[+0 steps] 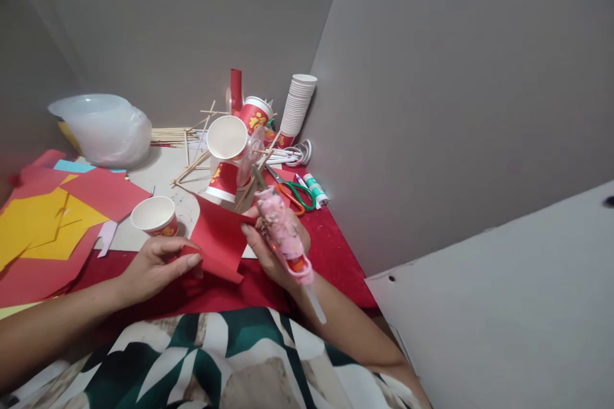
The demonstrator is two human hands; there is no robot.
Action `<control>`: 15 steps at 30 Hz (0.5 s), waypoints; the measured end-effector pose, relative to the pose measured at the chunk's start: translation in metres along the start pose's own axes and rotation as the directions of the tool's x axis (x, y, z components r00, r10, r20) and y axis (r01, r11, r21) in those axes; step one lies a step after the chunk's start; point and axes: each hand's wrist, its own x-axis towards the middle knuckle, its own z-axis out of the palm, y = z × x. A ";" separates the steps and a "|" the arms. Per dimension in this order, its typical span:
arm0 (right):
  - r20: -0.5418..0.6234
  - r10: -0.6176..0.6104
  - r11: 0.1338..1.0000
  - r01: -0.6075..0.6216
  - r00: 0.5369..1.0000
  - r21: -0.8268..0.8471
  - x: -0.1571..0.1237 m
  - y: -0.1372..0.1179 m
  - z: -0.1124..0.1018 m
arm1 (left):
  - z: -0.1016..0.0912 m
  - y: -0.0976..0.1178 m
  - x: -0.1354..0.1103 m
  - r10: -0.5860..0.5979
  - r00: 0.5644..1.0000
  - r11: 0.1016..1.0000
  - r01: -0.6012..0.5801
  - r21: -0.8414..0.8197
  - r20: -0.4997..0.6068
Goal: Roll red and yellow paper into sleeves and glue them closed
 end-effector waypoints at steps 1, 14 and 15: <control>0.018 -0.031 0.999 0.031 0.999 -0.037 0.000 0.001 0.001 | 0.000 0.000 0.001 -0.058 0.998 0.996 0.059 -0.060 0.006; 0.057 -0.194 0.978 0.198 0.979 -0.074 -0.008 0.019 0.011 | -0.007 -0.007 0.009 -0.232 0.970 0.942 0.244 -0.231 0.075; 0.059 -0.213 0.973 0.217 0.975 -0.075 -0.007 0.019 0.011 | -0.007 -0.007 0.010 -0.235 0.969 0.940 0.245 -0.238 0.069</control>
